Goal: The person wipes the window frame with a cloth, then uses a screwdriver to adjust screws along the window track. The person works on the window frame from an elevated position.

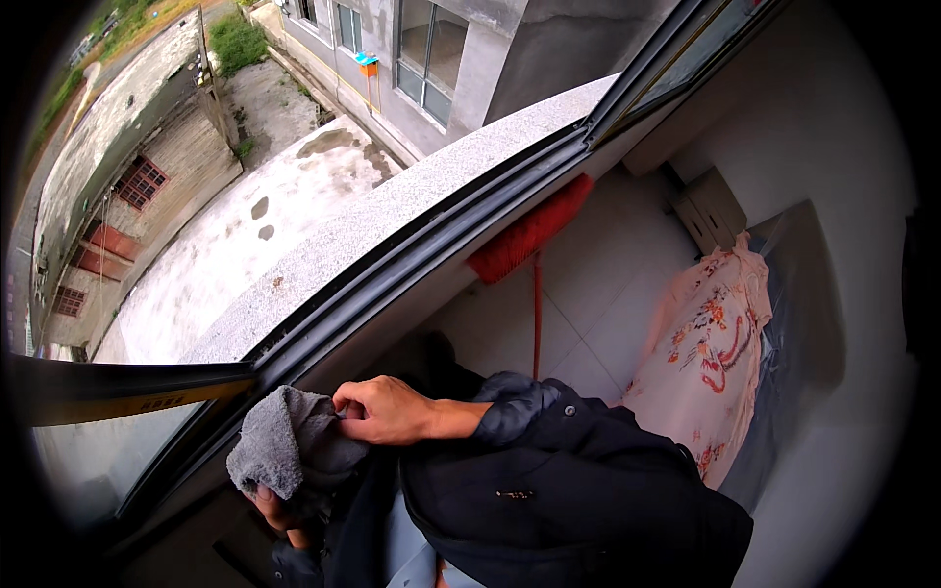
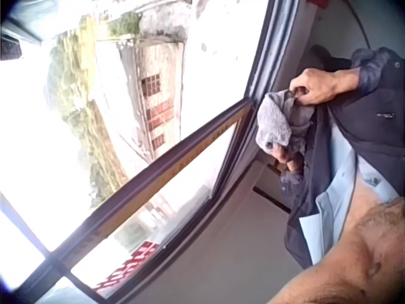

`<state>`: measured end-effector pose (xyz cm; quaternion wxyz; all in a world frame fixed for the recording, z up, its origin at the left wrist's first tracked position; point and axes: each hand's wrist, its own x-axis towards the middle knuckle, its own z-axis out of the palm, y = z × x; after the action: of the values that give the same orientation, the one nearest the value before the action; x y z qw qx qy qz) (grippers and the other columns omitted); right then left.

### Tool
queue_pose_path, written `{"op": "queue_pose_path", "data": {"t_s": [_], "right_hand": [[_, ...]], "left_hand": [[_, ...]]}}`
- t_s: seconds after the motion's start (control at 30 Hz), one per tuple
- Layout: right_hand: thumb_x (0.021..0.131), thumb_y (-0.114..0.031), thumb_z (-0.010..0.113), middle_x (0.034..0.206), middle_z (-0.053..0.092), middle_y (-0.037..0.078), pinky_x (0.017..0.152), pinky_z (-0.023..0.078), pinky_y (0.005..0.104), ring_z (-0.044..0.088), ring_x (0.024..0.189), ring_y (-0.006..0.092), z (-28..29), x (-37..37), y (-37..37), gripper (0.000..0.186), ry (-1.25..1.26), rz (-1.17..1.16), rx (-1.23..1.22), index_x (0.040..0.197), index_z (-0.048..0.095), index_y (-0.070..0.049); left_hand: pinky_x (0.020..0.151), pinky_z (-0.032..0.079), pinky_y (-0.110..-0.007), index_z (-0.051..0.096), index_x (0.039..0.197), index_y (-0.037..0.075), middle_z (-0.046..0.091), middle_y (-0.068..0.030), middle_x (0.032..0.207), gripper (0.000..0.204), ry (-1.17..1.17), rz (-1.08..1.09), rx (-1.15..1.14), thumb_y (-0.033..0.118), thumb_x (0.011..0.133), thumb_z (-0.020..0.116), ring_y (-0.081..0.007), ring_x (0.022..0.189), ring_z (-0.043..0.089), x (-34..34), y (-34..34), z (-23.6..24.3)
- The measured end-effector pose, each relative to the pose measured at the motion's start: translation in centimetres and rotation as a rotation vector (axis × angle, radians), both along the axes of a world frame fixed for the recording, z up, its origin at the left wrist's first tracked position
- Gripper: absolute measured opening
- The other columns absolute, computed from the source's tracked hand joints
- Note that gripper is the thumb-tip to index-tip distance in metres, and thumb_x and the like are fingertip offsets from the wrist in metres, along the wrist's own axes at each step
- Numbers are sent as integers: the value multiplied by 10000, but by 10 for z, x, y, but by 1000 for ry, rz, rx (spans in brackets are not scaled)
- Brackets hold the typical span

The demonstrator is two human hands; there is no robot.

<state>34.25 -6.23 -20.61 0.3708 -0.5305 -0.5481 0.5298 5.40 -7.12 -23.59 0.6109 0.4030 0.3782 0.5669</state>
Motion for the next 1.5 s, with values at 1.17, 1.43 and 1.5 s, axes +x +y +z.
{"op": "queue_pose_path", "data": {"t_s": [1.17, 1.43, 1.5], "right_hand": [[869, -253, 780, 1179, 742, 161, 942, 559, 400, 717, 1105, 353, -96, 112, 23, 438, 216, 857, -104, 1254, 687, -66], [895, -277, 793, 1293, 685, 164, 1070, 503, 393, 663, 1211, 285, -120, 132, 25, 529, 316, 834, -327, 1339, 637, -35], [896, -280, 789, 1296, 667, 158, 1065, 503, 403, 647, 1221, 293, -124, 136, 27, 518, 405, 817, -406, 1331, 636, -46]], "left_hand": [[922, 556, -372, 645, 1269, -156, 736, -243, 1135, 692, 499, -195, -275, 354, 810, 735, -312, 1016, 739, 207, -27, 69], [917, 548, -389, 647, 1276, -139, 718, -253, 1143, 639, 576, -283, -394, 288, 811, 744, -337, 1014, 729, 229, -21, 49], [912, 548, -389, 652, 1266, -141, 721, -251, 1144, 655, 586, -269, -440, 318, 808, 742, -331, 1017, 727, 233, -20, 48]]}}
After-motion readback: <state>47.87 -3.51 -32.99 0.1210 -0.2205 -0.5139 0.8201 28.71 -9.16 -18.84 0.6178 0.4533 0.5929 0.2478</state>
